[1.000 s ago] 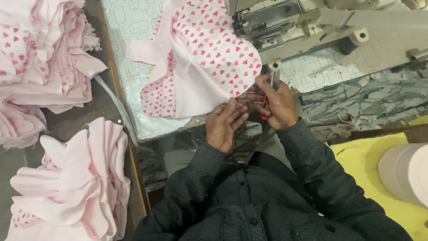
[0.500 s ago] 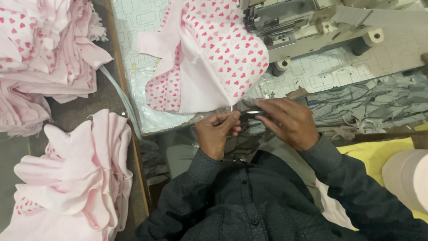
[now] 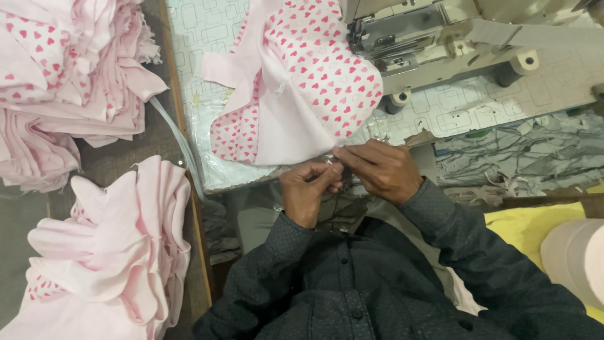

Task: A worker inspects pink fabric garments and uses thread snips to trim excess threads at a sewing workstation.

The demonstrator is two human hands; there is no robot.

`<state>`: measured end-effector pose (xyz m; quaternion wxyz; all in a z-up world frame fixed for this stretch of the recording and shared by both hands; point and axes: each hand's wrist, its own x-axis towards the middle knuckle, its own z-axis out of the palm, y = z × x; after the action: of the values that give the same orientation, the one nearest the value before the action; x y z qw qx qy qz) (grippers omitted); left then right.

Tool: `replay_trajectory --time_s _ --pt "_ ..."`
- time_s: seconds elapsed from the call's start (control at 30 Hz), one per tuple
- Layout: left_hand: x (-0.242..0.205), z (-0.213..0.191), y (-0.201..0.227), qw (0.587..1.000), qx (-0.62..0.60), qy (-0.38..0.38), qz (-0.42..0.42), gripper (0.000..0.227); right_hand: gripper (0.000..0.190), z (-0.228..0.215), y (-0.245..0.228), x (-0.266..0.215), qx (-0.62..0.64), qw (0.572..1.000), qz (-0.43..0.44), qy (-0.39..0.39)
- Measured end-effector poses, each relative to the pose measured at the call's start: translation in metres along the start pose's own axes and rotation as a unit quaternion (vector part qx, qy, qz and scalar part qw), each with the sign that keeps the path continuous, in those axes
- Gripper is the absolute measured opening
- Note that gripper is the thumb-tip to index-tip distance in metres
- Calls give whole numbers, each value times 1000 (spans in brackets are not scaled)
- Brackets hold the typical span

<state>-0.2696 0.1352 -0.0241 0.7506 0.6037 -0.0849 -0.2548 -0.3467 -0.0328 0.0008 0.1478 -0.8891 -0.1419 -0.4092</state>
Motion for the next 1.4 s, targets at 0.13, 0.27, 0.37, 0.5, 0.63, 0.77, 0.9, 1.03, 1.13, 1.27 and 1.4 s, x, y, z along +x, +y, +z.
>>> replay_trajectory --time_s 0.13,0.27,0.37,0.5,0.63,0.77,0.9,1.03,1.13,1.27,1.4 --pt "6 -10 8 984 135 -8 115 19 23 -14 -8 11 74 995 55 24" --pt "34 -33 40 805 393 49 442 33 41 -21 0 15 133 974 183 8" --pt "69 -26 94 777 403 92 475 60 38 -23 -1 51 108 974 198 16" --pt "103 -29 83 788 358 105 489 36 34 -9 4 89 67 982 175 12" --pt "99 -28 83 788 374 142 468 12 26 6 2 115 3 988 152 -18" --pt "95 -26 84 808 347 142 454 11 24 20 0 124 -14 989 145 -34" --pt "92 -25 83 797 352 150 468 10 19 31 5 127 -14 988 148 -29" --pt "72 -42 81 810 378 85 440 9 10 21 -6 112 32 984 177 10" --pt "46 -73 67 832 421 -4 361 30 21 13 -14 66 138 939 308 67" --pt "53 -104 57 834 521 25 178 48 39 21 8 -22 199 818 494 217" --pt "122 -152 1 744 631 49 214 53 23 9 19 11 306 707 576 274"
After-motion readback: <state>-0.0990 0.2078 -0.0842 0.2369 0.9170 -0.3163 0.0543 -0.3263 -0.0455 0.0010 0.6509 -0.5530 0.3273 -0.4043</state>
